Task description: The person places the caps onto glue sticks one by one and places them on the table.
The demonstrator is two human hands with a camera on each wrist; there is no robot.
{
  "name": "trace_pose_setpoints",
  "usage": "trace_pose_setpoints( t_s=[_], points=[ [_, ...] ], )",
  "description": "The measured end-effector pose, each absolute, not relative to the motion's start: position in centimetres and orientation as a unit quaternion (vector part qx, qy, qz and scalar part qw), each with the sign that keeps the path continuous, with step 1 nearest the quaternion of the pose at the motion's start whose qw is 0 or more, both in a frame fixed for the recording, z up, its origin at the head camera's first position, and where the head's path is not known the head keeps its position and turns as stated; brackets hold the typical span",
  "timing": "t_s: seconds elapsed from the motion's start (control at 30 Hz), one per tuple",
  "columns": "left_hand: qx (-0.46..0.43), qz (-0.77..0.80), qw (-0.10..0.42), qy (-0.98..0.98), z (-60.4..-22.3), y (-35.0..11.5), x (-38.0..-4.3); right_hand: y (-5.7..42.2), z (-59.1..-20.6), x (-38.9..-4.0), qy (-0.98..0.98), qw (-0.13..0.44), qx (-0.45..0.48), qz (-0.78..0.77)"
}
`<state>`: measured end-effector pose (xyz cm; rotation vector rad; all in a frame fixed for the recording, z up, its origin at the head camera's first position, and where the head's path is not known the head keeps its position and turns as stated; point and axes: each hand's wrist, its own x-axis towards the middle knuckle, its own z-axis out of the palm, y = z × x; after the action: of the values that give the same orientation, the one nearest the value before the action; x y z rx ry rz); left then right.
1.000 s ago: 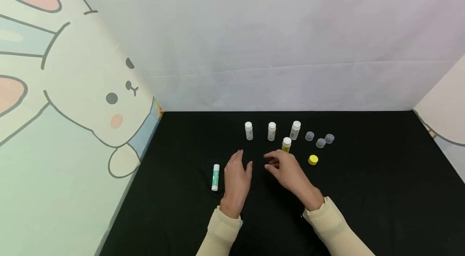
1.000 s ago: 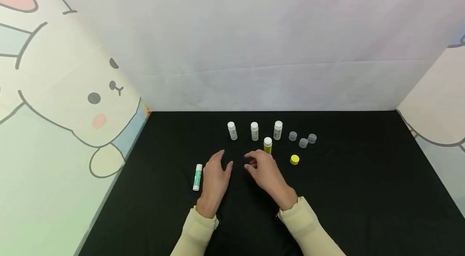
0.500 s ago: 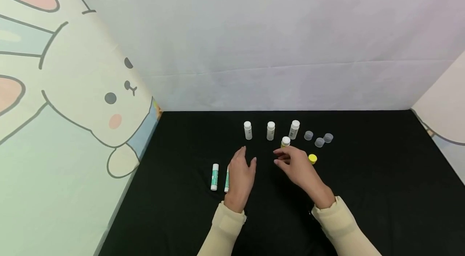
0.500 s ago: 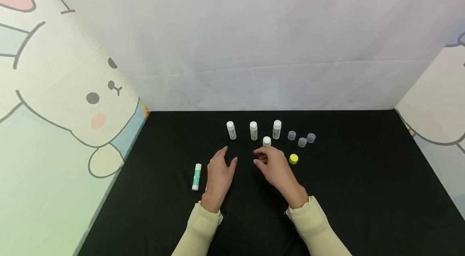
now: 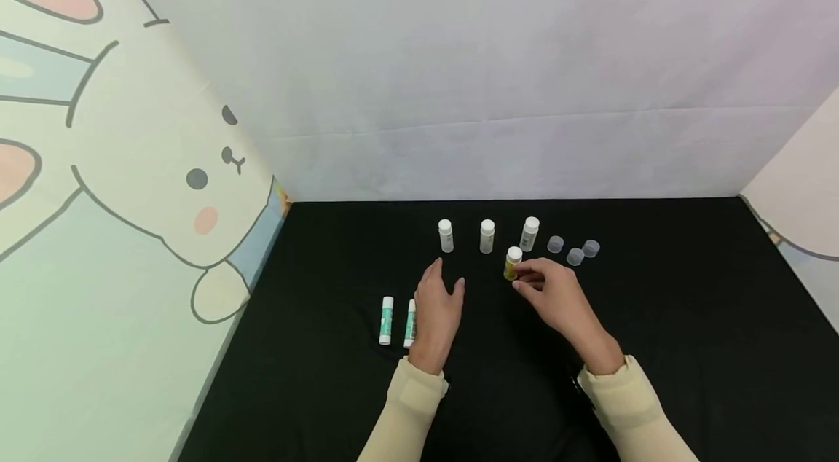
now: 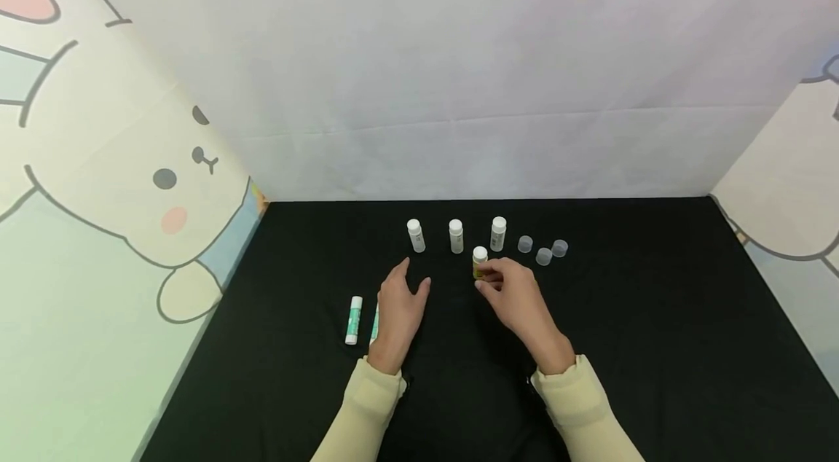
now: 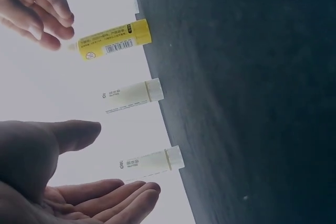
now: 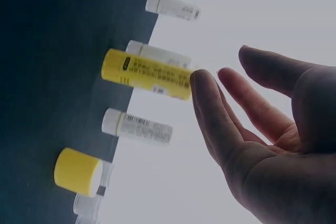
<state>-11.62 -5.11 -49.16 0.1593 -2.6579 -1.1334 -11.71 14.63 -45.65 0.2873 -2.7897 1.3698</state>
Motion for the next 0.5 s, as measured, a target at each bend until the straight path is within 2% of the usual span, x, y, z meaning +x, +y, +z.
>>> trace_pose_setpoints(
  t_s=[0.5],
  points=[
    [0.077,-0.4,0.122,-0.905,-49.2,-4.6,-13.1,17.7,-45.5,-12.3,-0.909,0.04,0.072,0.41]
  ],
)
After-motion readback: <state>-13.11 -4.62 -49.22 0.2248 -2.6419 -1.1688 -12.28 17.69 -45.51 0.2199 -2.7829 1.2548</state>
